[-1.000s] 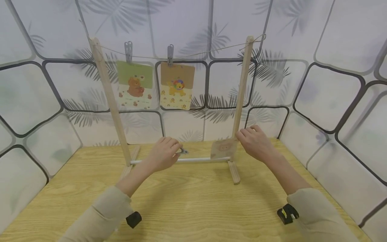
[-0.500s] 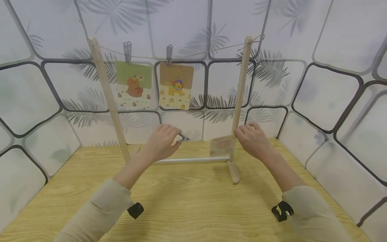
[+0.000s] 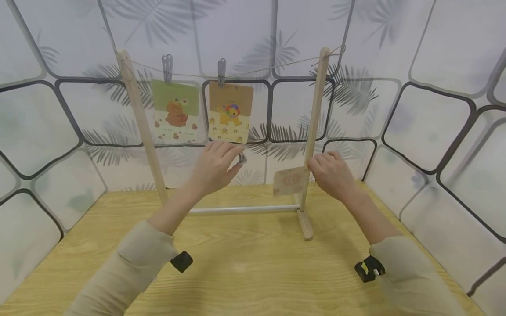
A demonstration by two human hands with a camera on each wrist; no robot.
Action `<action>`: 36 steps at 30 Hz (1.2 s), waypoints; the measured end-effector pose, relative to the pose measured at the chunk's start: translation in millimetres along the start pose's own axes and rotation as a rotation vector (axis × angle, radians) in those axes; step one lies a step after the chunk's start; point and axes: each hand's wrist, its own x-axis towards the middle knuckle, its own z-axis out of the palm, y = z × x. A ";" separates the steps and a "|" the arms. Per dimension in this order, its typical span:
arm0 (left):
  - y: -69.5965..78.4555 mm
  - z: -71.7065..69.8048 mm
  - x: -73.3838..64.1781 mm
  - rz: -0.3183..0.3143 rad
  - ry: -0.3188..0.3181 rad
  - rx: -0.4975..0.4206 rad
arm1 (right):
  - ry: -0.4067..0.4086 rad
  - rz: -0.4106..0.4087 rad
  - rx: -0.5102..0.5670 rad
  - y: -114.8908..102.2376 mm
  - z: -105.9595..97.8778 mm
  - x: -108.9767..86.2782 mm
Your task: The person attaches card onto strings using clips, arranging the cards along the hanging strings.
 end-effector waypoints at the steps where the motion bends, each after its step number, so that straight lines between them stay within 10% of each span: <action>1: -0.5 -1.4 3.7 -0.008 0.006 -0.001 | 0.002 0.001 -0.001 0.8 -0.8 1.8; 21: -8.3 -24.4 57.2 -0.131 0.068 -0.077 | 0.051 0.015 -0.076 12.4 -9.9 37.5; 36: -14.6 -35.2 85.5 -0.094 0.138 -0.005 | 0.081 0.089 -0.138 19.0 -15.3 69.6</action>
